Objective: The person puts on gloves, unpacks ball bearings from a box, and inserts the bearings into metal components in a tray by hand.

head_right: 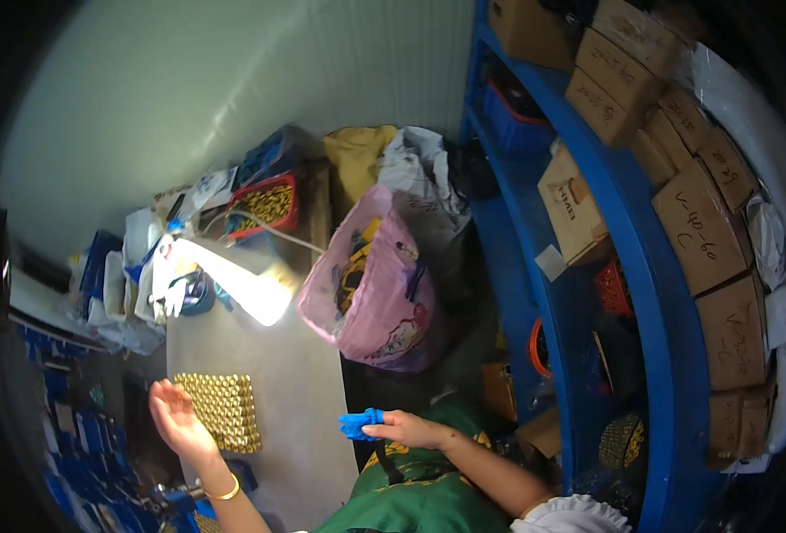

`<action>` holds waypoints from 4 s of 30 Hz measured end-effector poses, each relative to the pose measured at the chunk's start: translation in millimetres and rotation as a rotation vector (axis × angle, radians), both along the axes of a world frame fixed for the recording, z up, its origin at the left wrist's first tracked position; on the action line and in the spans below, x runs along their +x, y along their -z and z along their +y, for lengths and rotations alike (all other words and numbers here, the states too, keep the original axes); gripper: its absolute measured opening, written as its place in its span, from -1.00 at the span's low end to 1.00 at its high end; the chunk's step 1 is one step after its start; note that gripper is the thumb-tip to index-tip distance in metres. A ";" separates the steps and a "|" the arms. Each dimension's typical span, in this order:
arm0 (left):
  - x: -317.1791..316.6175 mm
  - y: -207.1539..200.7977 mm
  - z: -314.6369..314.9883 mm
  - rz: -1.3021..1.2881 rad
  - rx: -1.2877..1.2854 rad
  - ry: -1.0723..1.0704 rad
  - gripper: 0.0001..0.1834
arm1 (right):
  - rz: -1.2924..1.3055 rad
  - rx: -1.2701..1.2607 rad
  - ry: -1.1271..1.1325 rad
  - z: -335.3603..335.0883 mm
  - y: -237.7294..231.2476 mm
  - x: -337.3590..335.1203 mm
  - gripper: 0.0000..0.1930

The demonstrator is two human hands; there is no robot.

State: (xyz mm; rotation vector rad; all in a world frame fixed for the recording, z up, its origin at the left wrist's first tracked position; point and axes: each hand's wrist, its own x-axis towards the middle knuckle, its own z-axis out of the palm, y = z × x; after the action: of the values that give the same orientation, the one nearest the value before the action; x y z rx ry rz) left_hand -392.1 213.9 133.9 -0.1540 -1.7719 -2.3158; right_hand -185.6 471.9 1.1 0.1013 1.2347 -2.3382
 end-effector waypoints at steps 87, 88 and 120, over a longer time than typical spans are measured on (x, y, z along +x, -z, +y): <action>363.8 110.3 -118.4 -0.599 0.160 -0.532 -0.81 | -0.172 -0.369 -0.515 -220.6 -58.8 95.1 -0.61; 377.2 108.3 -137.7 -0.569 0.137 -0.567 -0.80 | -0.166 -0.339 -0.575 -233.8 -58.5 102.4 -0.61; 758.1 56.7 -379.6 -0.277 0.228 -1.679 -0.90 | -0.015 0.059 -1.797 -613.7 -94.7 387.0 -0.73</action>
State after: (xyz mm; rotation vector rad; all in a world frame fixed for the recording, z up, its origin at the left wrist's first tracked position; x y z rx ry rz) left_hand 365.9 -165.7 77.2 1.2103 -0.8562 -1.1659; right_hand 201.4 -141.8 95.9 -0.6777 0.7034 -0.7003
